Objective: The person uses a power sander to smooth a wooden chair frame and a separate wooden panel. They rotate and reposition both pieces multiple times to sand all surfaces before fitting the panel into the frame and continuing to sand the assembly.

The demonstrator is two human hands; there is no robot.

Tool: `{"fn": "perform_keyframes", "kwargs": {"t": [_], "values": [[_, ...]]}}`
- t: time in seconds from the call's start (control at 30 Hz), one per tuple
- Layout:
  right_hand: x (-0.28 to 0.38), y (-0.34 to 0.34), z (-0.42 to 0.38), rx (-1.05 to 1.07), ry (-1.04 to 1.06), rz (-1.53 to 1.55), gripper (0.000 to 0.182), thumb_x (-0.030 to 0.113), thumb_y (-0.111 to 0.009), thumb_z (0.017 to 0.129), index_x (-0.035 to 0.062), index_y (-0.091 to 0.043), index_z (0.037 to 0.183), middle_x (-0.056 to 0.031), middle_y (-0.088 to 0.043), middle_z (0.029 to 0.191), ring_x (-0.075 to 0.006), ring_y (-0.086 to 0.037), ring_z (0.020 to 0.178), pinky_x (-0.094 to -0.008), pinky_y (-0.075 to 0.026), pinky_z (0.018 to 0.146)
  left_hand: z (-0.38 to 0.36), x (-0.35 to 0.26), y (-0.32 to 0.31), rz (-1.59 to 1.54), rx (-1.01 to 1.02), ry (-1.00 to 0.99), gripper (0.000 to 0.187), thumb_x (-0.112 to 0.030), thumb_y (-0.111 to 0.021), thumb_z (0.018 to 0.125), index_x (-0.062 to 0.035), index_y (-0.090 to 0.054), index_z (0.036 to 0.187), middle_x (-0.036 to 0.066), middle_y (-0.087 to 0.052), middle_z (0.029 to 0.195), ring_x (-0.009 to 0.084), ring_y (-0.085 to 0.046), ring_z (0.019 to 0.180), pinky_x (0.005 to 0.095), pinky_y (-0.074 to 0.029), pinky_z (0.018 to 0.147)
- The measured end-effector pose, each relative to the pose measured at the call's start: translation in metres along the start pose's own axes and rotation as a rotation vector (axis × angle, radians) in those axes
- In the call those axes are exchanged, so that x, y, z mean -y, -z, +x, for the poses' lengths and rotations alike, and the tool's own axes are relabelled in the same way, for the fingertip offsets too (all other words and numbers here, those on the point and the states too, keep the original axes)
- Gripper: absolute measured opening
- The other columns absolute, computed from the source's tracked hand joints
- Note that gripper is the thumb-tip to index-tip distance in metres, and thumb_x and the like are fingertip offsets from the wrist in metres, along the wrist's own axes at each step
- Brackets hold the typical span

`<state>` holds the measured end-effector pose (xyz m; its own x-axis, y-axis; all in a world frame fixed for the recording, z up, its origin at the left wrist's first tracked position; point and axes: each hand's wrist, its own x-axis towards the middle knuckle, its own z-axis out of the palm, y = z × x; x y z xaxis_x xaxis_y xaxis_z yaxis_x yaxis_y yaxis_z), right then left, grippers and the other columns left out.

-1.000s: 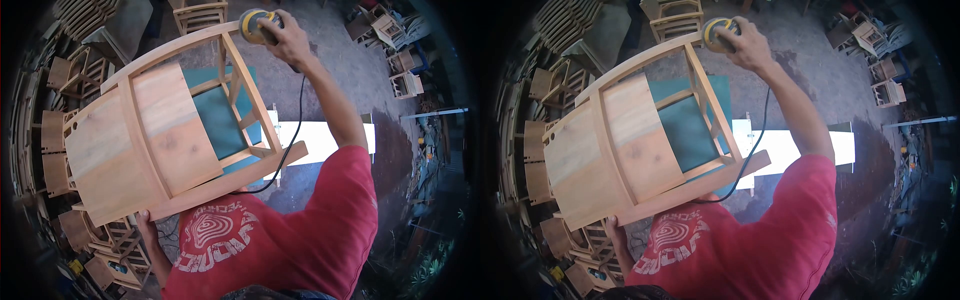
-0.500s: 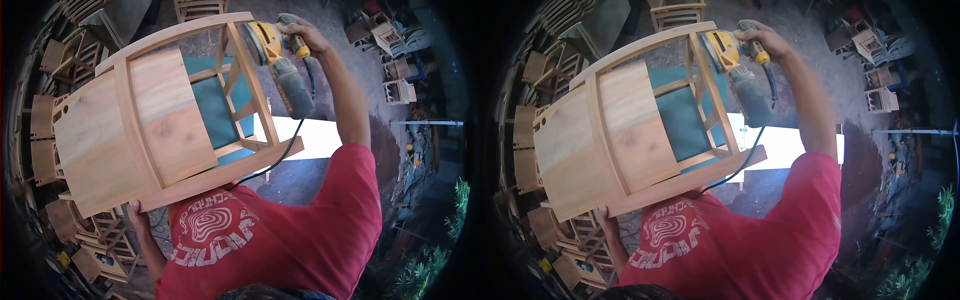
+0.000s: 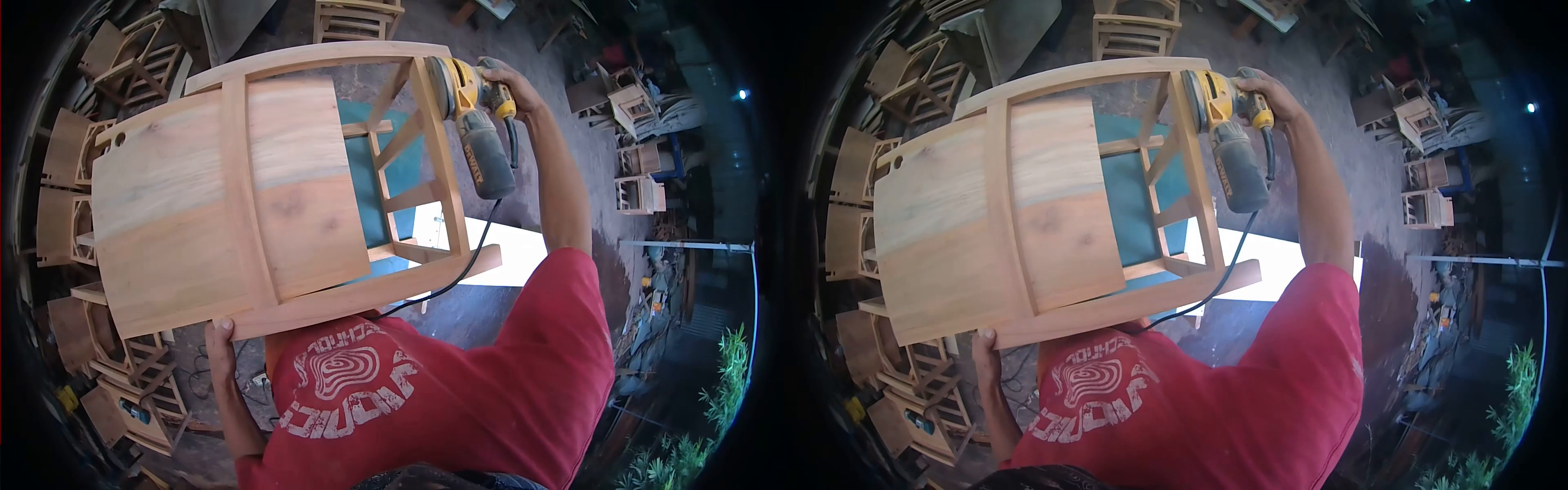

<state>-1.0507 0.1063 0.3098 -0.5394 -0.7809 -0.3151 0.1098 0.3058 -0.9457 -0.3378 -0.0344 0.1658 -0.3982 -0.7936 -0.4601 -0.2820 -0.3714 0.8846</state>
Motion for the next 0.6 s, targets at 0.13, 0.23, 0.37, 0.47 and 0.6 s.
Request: {"fn": "perform_keyframes", "kwargs": {"t": [0.13, 0.23, 0.37, 0.47, 0.6], "values": [[0.005, 0.0, 0.007, -0.01, -0.002, -0.004, 0.046, 0.027, -0.072, 0.09, 0.006, -0.057, 0.128, -0.0094, -0.07, 0.101, -0.0159, -0.072, 0.076, -0.0345, -0.065, 0.056, 0.003, -0.007, 0.0, 0.081, 0.039, -0.013, 0.071, -0.044, -0.064, 0.094, 0.0102, -0.052, 0.138, 0.019, -0.055, 0.137, 0.0255, -0.05, 0.128, 0.0389, -0.033, 0.115], [0.0, 0.012, 0.015, -0.023, -0.09, -0.026, 0.055, 0.024, -0.07, 0.093, 0.0012, -0.053, 0.14, -0.0119, -0.071, 0.109, -0.0187, -0.074, 0.082, -0.0344, -0.065, 0.068, 0.004, -0.007, -0.002, -0.02, 0.153, -0.064, 0.07, -0.043, -0.065, 0.094, 0.01, -0.052, 0.138, 0.019, -0.055, 0.138, 0.0256, -0.052, 0.126, 0.039, -0.034, 0.114], [-0.013, 0.015, -0.007, 0.007, -0.154, -0.054, 0.048, 0.034, -0.073, 0.09, 0.0053, -0.065, 0.128, -0.0077, -0.073, 0.099, -0.0144, -0.072, 0.077, -0.0303, -0.063, 0.059, 0.014, 0.02, -0.006, -0.091, 0.079, -0.062, 0.071, -0.044, -0.065, 0.093, 0.0089, -0.051, 0.139, 0.017, -0.056, 0.139, 0.0266, -0.052, 0.13, 0.041, -0.033, 0.116], [-0.019, 0.005, -0.069, -0.031, -0.211, -0.254, 0.057, 0.045, -0.071, 0.09, 0.0017, -0.066, 0.126, -0.0113, -0.074, 0.101, -0.0156, -0.073, 0.08, -0.0285, -0.063, 0.06, 0.023, 0.038, -0.007, -0.174, 0.085, -0.066, 0.071, -0.042, -0.064, 0.094, 0.0087, -0.05, 0.141, 0.017, -0.056, 0.141, 0.0277, -0.051, 0.136, 0.0425, -0.031, 0.119], [-0.05, 0.002, -0.132, -0.039, -0.296, -0.293, 0.066, 0.049, -0.071, 0.089, -0.0037, -0.063, 0.127, -0.0145, -0.073, 0.102, -0.0159, -0.073, 0.082, -0.0282, -0.064, 0.064, 0.023, 0.036, -0.015, -0.246, 0.118, -0.121, 0.068, -0.039, -0.06, 0.097, 0.0092, -0.047, 0.143, 0.019, -0.054, 0.144, 0.0298, -0.049, 0.137, 0.0436, -0.029, 0.121]]}}
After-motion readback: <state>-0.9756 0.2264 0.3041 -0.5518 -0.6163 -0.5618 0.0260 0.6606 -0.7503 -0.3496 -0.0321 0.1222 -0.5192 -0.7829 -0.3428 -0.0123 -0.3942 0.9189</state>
